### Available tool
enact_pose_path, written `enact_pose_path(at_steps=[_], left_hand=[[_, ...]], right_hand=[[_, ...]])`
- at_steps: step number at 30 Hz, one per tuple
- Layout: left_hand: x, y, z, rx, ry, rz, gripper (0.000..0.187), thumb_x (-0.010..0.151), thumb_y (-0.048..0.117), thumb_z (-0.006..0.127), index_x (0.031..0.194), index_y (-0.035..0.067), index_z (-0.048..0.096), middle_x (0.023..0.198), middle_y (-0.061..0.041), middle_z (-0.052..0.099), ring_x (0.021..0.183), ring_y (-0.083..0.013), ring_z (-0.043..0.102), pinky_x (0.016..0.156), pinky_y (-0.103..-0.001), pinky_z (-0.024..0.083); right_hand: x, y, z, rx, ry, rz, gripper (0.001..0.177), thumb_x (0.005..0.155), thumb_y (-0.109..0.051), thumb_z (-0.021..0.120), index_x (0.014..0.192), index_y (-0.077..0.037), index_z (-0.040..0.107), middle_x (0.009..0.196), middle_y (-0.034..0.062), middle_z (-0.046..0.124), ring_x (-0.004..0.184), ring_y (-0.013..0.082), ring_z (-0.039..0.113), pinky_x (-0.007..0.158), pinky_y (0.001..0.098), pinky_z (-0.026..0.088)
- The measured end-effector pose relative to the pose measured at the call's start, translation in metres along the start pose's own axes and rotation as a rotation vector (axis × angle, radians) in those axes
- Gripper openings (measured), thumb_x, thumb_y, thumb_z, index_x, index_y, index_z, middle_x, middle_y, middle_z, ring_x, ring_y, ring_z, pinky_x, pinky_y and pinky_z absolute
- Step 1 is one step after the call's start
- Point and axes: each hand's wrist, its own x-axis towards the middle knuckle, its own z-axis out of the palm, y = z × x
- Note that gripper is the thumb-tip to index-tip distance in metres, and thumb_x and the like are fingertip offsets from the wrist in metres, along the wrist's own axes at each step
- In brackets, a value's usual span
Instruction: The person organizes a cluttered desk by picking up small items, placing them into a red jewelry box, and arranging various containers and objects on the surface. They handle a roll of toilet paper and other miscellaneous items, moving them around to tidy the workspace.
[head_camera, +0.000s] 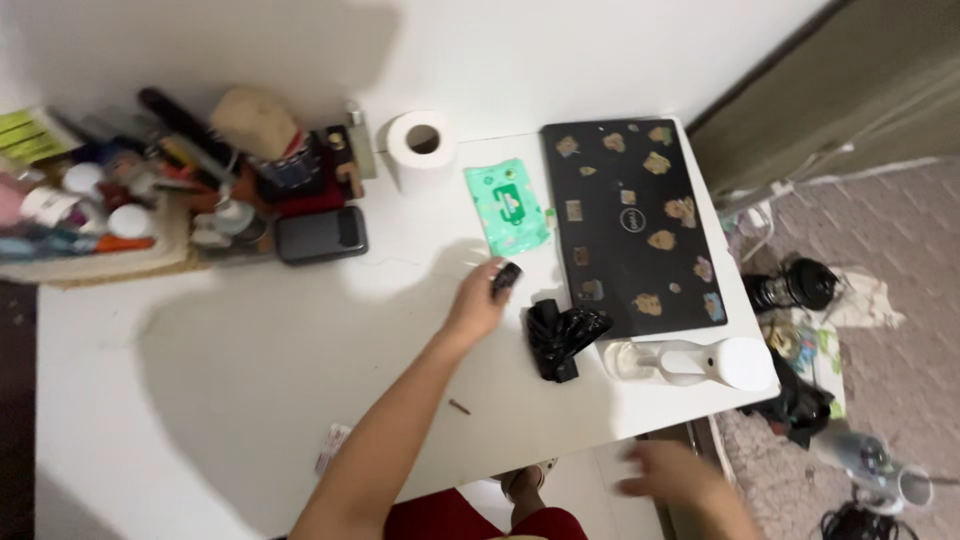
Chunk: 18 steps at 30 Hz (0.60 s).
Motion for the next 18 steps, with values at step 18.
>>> enact_pose_path(at_steps=[18], left_hand=[[-0.116, 0.021, -0.228, -1.016, 0.433, -0.229, 0.039, 0.094, 0.03, 0.072, 0.125, 0.007, 0.063, 0.116, -0.007, 0.07, 0.103, -0.0203, 0.071, 0.09, -0.04, 0.058]], right_hand=[[0.023, -0.422, -0.054, 0.414, 0.824, -1.182, 0.03, 0.084, -0.006, 0.083, 0.113, -0.005, 0.075, 0.087, 0.0076, 0.074, 0.074, 0.0149, 0.068, 0.069, 0.0287, 0.059]])
